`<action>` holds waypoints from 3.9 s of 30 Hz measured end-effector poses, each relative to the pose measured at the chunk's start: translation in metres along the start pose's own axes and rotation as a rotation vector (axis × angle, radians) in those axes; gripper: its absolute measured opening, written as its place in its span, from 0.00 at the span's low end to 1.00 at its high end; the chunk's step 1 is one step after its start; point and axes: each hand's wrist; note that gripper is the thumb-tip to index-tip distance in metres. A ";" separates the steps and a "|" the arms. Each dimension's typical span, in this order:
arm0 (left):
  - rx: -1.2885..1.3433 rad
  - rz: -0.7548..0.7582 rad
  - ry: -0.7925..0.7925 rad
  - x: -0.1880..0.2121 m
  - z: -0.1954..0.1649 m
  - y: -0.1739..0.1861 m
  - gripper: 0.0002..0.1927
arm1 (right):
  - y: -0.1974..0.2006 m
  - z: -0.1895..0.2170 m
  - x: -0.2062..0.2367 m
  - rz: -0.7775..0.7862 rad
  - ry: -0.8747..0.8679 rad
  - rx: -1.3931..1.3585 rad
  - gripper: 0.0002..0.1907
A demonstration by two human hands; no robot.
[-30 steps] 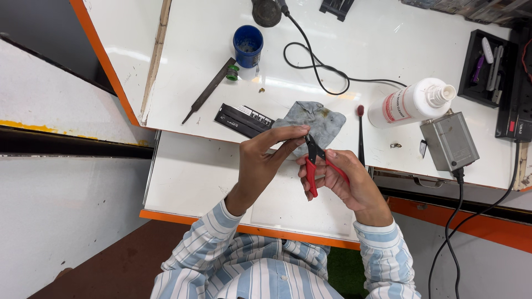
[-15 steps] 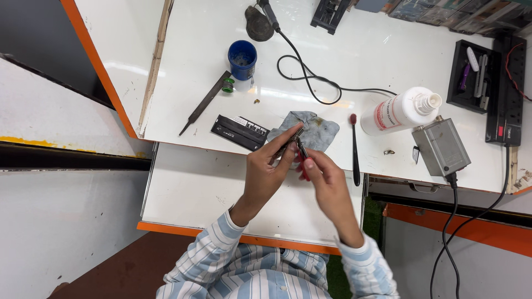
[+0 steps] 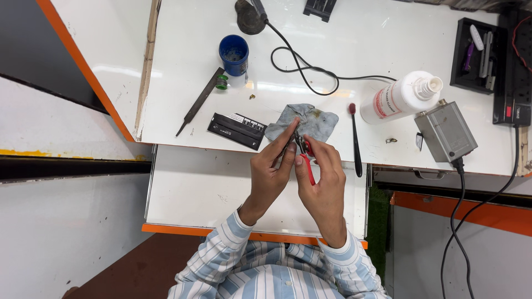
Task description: The person uses a toothbrush to clean a small circuit board placed on a cloth. They then use red-handled pliers to trim or adjust components on the board, repeatedly repositioning the board and tools throughout the process.
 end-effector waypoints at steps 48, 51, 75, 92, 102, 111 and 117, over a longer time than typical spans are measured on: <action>-0.220 -0.075 -0.282 -0.005 -0.002 0.012 0.24 | -0.011 -0.030 -0.002 0.145 -0.306 -0.738 0.19; -0.309 -0.027 -0.371 -0.003 -0.003 0.021 0.25 | -0.014 -0.025 0.000 0.157 -0.393 -0.845 0.17; -0.300 -0.066 -0.382 -0.002 -0.037 0.023 0.24 | -0.013 0.006 0.013 0.035 -0.193 -0.562 0.20; -0.145 -0.065 -0.210 0.014 -0.026 -0.006 0.24 | -0.001 -0.025 0.016 0.040 -0.353 -0.809 0.19; 0.061 0.016 0.126 0.008 -0.020 -0.005 0.20 | 0.002 -0.045 0.005 0.127 -0.476 -1.092 0.22; 0.346 0.151 0.195 0.000 -0.004 -0.004 0.20 | 0.010 -0.064 0.005 0.197 -0.594 -1.278 0.23; 0.429 0.150 0.224 -0.007 -0.004 0.006 0.17 | 0.009 -0.083 0.013 0.304 -0.640 -1.479 0.26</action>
Point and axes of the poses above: each hand's wrist, its own x-axis away from the middle knuckle, its own y-axis out of the back of the hand, z = x × y, and after that the axes turned 5 degrees about -x, right-handed
